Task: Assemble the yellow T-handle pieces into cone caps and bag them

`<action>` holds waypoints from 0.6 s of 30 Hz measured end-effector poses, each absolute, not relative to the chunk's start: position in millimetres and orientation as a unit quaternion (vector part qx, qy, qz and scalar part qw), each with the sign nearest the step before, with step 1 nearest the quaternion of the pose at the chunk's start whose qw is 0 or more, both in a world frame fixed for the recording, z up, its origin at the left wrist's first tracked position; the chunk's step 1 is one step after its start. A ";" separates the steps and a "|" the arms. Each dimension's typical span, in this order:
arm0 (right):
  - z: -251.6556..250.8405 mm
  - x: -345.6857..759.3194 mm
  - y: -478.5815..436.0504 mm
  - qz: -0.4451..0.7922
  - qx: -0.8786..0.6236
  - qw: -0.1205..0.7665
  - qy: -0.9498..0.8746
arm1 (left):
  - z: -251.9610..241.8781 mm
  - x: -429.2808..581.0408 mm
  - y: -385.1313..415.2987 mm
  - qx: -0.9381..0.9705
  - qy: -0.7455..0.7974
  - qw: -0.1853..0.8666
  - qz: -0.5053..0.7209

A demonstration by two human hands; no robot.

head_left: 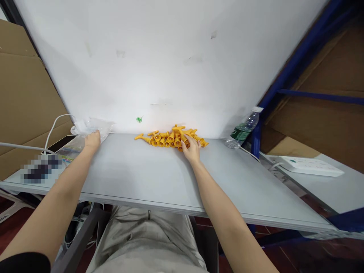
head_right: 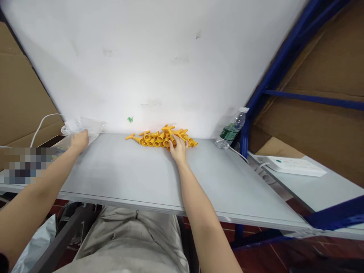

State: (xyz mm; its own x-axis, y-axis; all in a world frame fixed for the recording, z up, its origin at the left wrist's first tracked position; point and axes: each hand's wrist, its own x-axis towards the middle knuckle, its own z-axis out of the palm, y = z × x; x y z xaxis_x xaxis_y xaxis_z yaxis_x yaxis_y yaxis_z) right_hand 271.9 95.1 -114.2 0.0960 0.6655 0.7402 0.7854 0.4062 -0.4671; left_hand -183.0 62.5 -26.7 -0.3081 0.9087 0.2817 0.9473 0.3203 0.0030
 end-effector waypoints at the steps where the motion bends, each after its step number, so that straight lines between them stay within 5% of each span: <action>1: -114.3 271.6 95.0 -0.060 -0.542 0.505 -0.669 | -18.2 -180.2 61.9 -0.564 -0.807 0.141 -0.102; 7: -115.3 270.9 95.4 -0.056 -0.542 0.513 -0.663 | 14.8 -150.9 62.7 -0.700 -0.646 0.213 -0.217; 12: -115.7 271.6 95.2 -0.053 -0.538 0.510 -0.669 | -18.2 -128.1 54.4 -0.840 -0.511 0.155 -0.091; 18: -114.3 270.8 93.4 -0.053 -0.546 0.507 -0.665 | -60.6 -126.2 42.9 -0.845 -0.531 0.028 0.051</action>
